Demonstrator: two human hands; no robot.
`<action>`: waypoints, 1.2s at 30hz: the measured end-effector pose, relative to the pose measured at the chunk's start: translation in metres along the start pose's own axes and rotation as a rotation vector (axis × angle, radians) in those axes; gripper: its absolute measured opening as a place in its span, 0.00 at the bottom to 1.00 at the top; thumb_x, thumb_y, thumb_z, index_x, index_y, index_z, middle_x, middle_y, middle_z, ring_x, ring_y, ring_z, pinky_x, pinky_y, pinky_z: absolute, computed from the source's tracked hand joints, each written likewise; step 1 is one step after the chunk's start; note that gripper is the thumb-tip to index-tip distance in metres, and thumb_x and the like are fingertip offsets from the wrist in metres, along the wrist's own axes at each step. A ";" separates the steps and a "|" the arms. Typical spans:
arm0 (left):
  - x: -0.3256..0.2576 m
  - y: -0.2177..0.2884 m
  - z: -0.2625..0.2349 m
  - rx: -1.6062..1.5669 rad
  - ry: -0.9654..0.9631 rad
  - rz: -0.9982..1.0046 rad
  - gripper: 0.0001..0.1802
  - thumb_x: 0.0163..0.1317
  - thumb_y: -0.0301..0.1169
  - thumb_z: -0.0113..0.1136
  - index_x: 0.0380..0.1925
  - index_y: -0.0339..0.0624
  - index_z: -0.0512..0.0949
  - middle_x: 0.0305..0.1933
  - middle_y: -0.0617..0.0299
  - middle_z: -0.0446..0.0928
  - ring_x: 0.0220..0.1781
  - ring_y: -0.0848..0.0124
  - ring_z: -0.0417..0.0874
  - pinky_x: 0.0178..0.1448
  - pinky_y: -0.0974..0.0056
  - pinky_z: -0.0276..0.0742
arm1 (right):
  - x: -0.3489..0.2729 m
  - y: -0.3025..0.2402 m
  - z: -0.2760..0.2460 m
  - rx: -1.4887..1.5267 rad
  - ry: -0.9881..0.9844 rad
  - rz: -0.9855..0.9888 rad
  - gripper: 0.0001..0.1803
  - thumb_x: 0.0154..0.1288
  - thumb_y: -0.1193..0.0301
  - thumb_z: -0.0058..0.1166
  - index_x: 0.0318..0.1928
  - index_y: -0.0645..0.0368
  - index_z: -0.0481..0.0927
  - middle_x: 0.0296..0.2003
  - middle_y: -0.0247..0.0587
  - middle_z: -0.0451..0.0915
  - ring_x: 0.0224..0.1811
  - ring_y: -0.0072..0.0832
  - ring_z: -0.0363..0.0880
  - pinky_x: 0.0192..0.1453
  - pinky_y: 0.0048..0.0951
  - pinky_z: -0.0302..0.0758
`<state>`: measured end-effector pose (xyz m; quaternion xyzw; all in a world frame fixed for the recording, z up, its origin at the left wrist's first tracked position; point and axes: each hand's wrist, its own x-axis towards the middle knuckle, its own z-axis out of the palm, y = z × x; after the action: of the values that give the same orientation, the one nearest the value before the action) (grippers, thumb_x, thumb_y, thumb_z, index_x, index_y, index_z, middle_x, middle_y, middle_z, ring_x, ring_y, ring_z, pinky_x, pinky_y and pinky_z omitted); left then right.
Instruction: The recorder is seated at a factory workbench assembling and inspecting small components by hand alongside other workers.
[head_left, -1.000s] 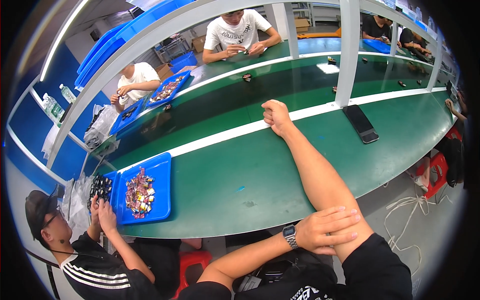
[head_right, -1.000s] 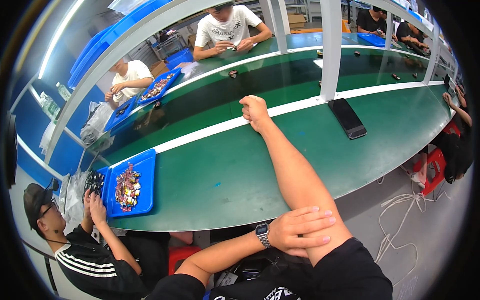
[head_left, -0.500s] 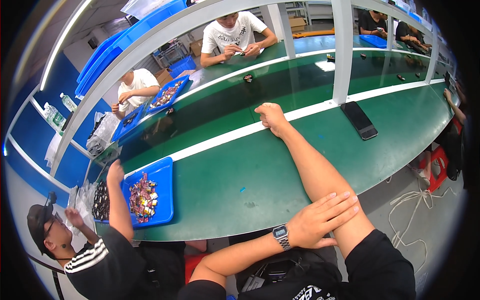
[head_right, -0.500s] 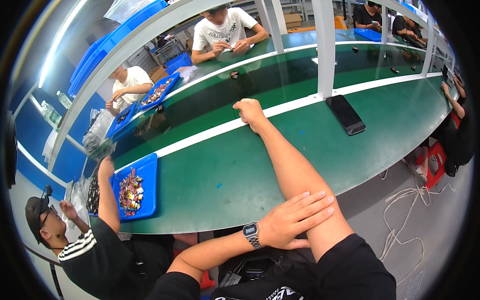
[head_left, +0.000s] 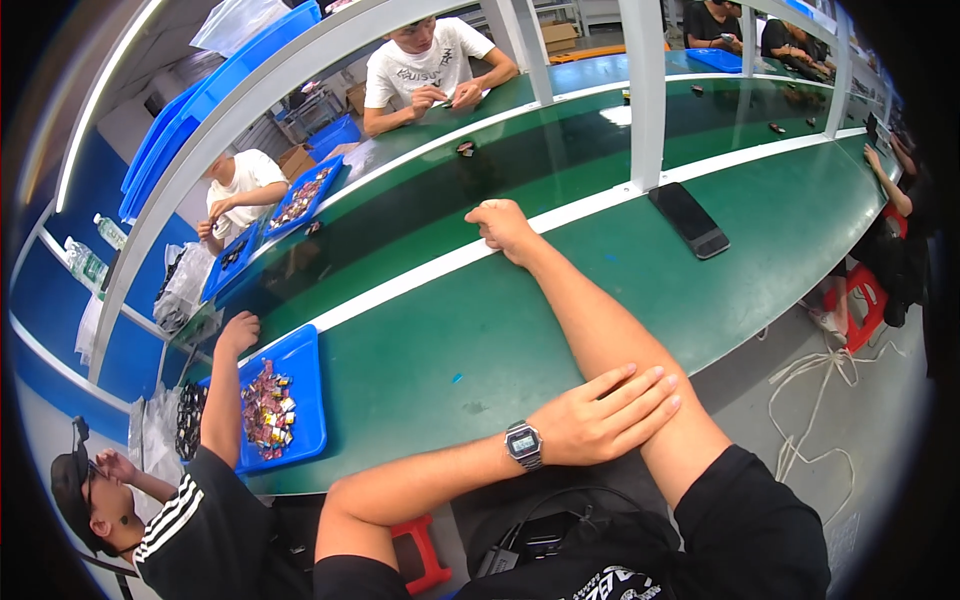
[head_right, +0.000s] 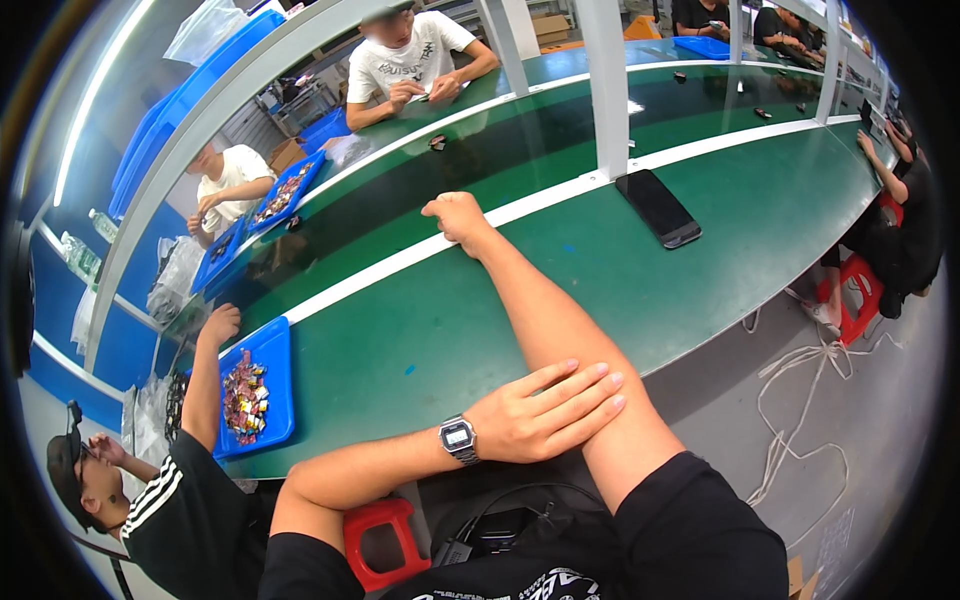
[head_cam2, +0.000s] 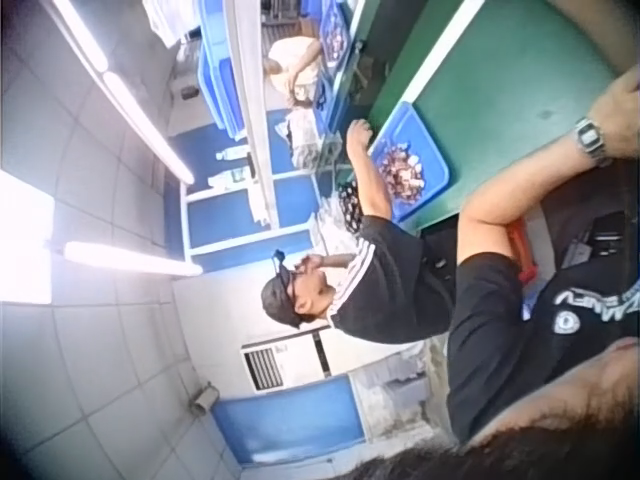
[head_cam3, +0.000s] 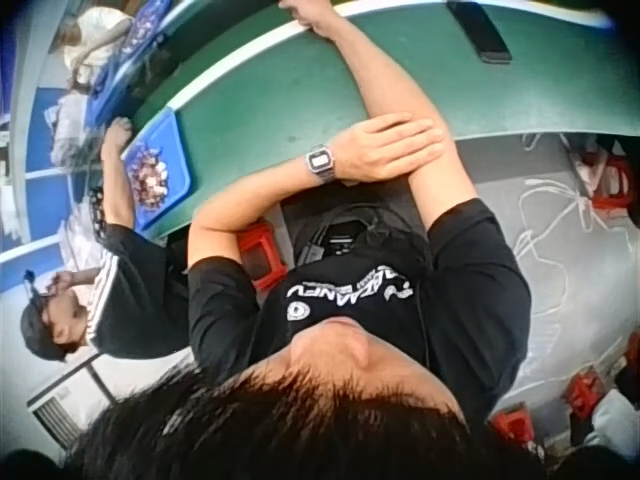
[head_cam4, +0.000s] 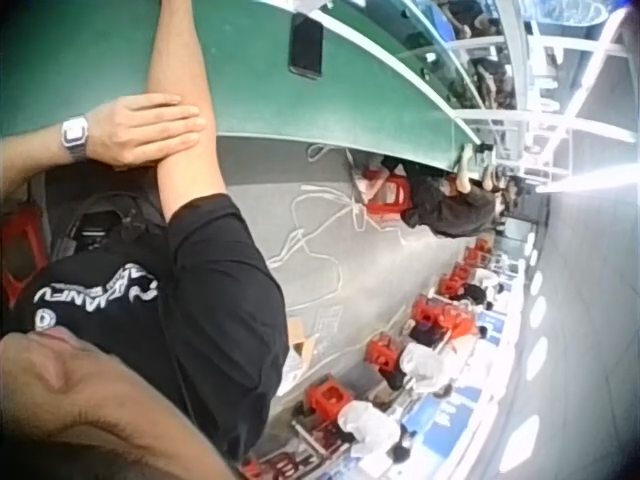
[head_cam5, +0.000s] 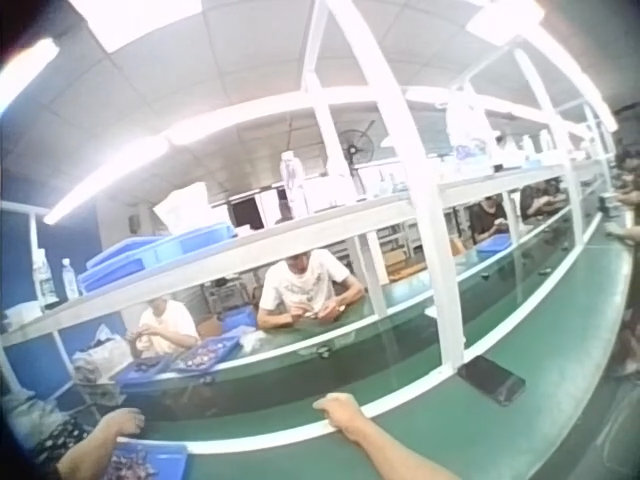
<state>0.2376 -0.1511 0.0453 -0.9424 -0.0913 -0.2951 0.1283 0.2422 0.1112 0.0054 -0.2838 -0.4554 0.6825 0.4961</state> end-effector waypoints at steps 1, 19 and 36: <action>0.001 -0.002 -0.001 0.004 0.000 0.022 0.18 0.61 0.28 0.52 0.51 0.38 0.78 0.57 0.53 0.78 0.59 0.62 0.80 0.62 0.58 0.77 | 0.001 0.001 0.000 -0.006 0.013 -0.006 0.17 0.57 0.76 0.57 0.18 0.52 0.64 0.15 0.25 0.60 0.13 0.15 0.53 0.15 0.24 0.46; -0.003 -0.034 0.012 0.020 0.047 0.260 0.10 0.56 0.37 0.60 0.31 0.45 0.73 0.35 0.65 0.73 0.34 0.71 0.74 0.38 0.67 0.70 | -0.007 0.003 0.017 -0.065 -0.006 0.011 0.21 0.62 0.76 0.54 0.18 0.48 0.57 0.14 0.20 0.56 0.12 0.12 0.48 0.16 0.23 0.43; -0.009 -0.051 -0.009 0.010 -0.215 0.259 0.20 0.56 0.42 0.67 0.14 0.48 0.70 0.19 0.68 0.69 0.22 0.73 0.71 0.27 0.68 0.64 | 0.000 0.015 0.027 -0.227 0.047 -0.109 0.12 0.52 0.69 0.61 0.17 0.59 0.75 0.15 0.33 0.70 0.19 0.23 0.65 0.26 0.32 0.65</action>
<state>0.2131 -0.1058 0.0570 -0.9719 0.0163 -0.1728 0.1592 0.2136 0.1009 0.0037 -0.3290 -0.5328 0.5918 0.5076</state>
